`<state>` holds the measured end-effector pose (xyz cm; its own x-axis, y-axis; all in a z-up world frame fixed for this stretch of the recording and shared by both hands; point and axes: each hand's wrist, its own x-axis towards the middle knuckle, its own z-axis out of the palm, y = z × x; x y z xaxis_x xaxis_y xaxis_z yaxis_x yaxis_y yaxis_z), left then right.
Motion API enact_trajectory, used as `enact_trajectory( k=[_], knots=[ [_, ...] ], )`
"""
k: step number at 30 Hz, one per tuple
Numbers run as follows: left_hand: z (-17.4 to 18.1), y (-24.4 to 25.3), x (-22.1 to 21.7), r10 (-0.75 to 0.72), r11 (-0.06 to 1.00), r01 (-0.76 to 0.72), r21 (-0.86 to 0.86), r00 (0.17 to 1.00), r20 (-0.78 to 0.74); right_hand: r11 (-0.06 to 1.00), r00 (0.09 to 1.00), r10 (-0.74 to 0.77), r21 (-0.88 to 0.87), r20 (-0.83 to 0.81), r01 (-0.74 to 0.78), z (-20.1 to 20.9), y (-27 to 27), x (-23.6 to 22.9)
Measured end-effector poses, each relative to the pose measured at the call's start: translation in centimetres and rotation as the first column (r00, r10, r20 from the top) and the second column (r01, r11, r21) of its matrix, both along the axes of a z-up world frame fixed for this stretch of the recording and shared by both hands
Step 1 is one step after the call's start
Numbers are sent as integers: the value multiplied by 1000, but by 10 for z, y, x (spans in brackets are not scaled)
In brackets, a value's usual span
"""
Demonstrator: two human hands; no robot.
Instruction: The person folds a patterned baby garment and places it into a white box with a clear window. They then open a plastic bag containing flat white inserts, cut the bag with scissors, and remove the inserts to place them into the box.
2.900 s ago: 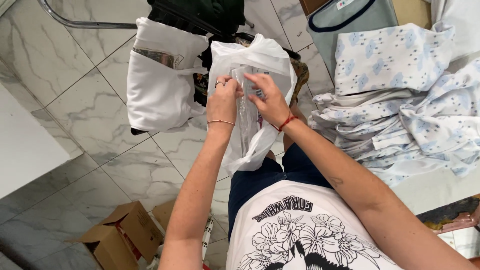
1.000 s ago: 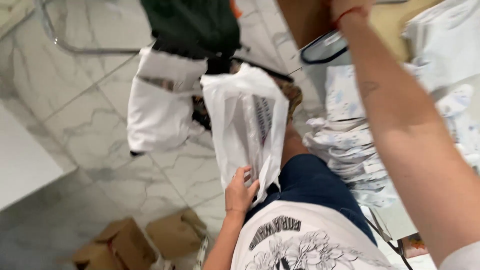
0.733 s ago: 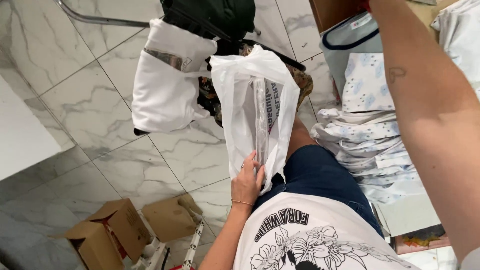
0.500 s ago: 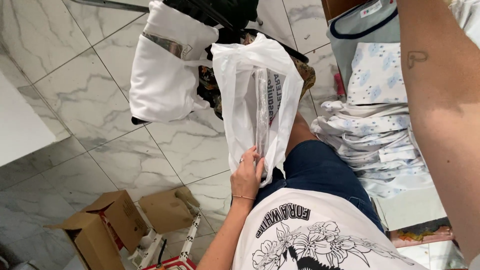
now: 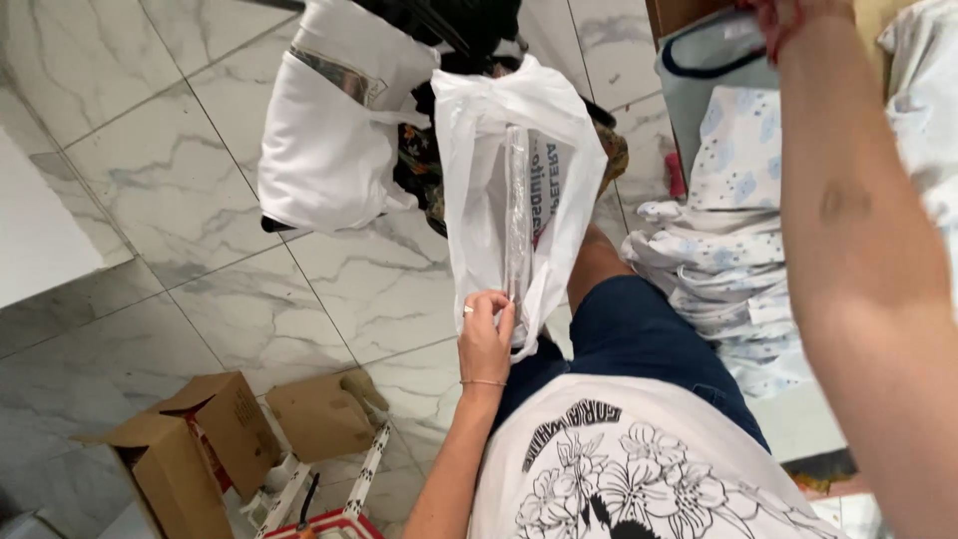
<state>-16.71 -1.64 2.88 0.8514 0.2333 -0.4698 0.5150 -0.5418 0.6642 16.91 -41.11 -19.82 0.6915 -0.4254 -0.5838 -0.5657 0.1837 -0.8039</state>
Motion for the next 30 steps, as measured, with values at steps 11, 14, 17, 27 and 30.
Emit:
enact_trajectory(
  k=[11,14,17,27,30],
  knots=[
    [-34,11,-24,-476,648,383,658,878,-42,869,868,487,153,-95,-471,326,191,-279],
    [-39,19,-15,-537,718,579,387,814,-221,808,877,481,374,26,-455,305,219,-360],
    [-64,35,-20,-685,610,530,589,727,55,765,879,473,466,64,-445,265,241,-427],
    [-22,29,-15,-688,704,583,405,701,187,663,884,423,597,198,-451,276,257,-452],
    [-17,19,-11,-683,716,618,325,716,144,695,864,482,536,149,-480,279,253,-439]
  ],
)
